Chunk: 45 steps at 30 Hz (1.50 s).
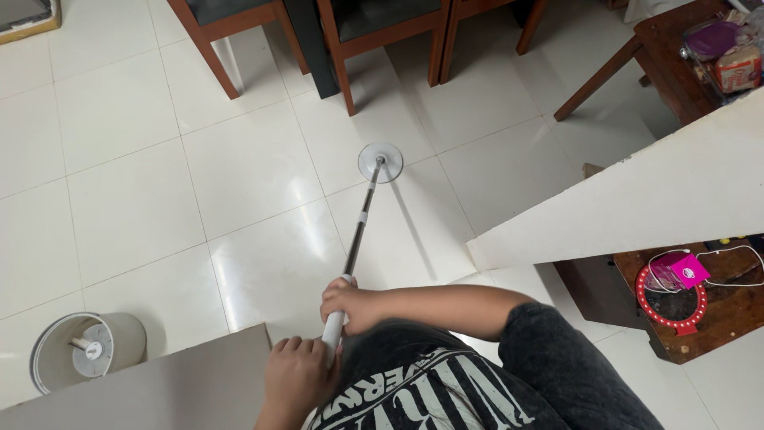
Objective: The person mops a tiled floor using a spin mop, moving it back and forth across the surface near a dining table and chairs. The person repeatedly pushes and pulls the mop to clean different sections of the floor.
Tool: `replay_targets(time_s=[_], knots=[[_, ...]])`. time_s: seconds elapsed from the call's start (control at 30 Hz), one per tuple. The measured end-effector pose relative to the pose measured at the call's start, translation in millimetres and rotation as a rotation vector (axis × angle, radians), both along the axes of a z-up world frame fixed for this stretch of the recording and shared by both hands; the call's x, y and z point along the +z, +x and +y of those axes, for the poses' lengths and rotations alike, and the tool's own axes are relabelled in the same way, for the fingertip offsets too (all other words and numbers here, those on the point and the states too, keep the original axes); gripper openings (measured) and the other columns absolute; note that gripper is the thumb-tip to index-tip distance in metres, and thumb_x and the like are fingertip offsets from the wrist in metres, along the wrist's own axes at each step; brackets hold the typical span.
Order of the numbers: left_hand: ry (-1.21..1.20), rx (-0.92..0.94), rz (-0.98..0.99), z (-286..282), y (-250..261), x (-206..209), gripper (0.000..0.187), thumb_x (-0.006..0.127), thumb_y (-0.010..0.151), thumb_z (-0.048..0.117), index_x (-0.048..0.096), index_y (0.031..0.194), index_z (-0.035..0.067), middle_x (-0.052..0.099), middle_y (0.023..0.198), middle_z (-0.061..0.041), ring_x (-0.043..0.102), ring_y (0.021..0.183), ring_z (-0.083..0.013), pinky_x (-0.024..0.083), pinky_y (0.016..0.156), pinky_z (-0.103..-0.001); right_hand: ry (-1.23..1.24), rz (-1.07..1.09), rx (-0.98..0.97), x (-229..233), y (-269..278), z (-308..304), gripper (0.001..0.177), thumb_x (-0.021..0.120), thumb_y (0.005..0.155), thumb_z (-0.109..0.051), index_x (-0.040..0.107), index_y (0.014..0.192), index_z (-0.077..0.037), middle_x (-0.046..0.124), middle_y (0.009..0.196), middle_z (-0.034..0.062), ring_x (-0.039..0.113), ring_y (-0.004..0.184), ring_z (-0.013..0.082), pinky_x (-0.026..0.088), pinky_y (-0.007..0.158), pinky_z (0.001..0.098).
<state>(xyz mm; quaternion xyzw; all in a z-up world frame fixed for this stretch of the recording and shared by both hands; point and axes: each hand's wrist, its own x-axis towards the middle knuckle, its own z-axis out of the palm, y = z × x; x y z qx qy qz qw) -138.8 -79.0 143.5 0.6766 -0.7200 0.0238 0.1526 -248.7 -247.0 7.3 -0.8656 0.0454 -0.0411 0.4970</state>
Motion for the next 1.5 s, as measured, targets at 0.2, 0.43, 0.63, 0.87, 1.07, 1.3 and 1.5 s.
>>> replay_targets(time_s=[0.2,0.43,0.63,0.87,1.07,1.3,1.5], knots=[[0.371,-0.009,-0.209,-46,-11,-66,0.039,0.062,0.093,0.035,0.068,0.068,0.007,0.069,0.064,-0.010,0.065,0.059,-0.0279,0.050,0.059,-0.043,-0.130,-0.137,-0.113,-82,0,-42,0.022,0.080,0.071,-0.004,0.070,0.086,-0.018,0.061,0.125,0.0051,0.039,0.135,0.0340,0.025,0.113,0.0560],[0.222,0.113,-0.047,-130,-25,-126,0.044,0.064,0.090,0.047,0.068,0.080,0.005,0.071,0.075,-0.014,0.068,0.071,-0.0314,0.053,0.066,-0.044,-0.387,0.119,-0.257,-130,3,-144,0.007,0.072,0.078,-0.011,0.070,0.078,-0.018,0.065,0.107,0.0051,0.053,0.122,0.0285,0.028,0.112,0.0649],[0.569,0.233,0.408,-148,-10,-116,0.057,0.062,0.093,0.053,0.061,0.124,0.006,0.072,0.107,-0.018,0.069,0.100,-0.0339,0.054,0.084,-0.047,-0.514,0.262,-0.447,-92,-18,-180,0.011,0.070,0.078,-0.011,0.069,0.085,-0.018,0.064,0.109,0.0011,0.057,0.119,0.0227,0.052,0.098,0.0392],[0.721,0.253,0.507,-113,9,-134,0.057,0.062,0.090,0.048,0.061,0.132,0.011,0.075,0.108,-0.015,0.072,0.102,-0.0310,0.055,0.090,-0.042,-0.624,0.365,-0.408,-72,-39,-161,0.014,0.073,0.075,-0.010,0.069,0.085,-0.019,0.065,0.105,-0.0007,0.062,0.111,0.0193,0.055,0.086,0.0365],[0.692,0.193,0.633,-98,3,-133,0.050,0.061,0.091,0.039,0.063,0.132,0.011,0.076,0.105,-0.016,0.073,0.099,-0.0312,0.055,0.090,-0.041,-0.626,0.207,-0.468,-41,-41,-119,0.010,0.077,0.072,-0.017,0.070,0.078,-0.017,0.070,0.094,0.0022,0.068,0.099,0.0228,0.058,0.078,0.0402],[0.196,-0.240,0.818,-77,-19,-55,0.084,0.078,0.068,0.018,0.046,0.145,0.006,0.056,0.130,-0.022,0.057,0.120,-0.0421,0.047,0.101,-0.048,-0.514,0.099,-0.563,31,-67,-45,0.015,0.080,0.067,-0.018,0.070,0.077,-0.014,0.070,0.087,0.0053,0.068,0.094,0.0260,0.058,0.076,0.0410],[0.290,-0.187,0.737,-86,-43,-21,0.040,0.073,0.090,0.027,0.063,0.127,0.015,0.057,0.137,-0.013,0.062,0.121,-0.0328,0.052,0.098,-0.041,-0.443,0.039,-0.629,53,-83,-34,0.017,0.079,0.068,-0.014,0.067,0.080,-0.012,0.071,0.090,0.0061,0.066,0.106,0.0276,0.057,0.082,0.0394]])
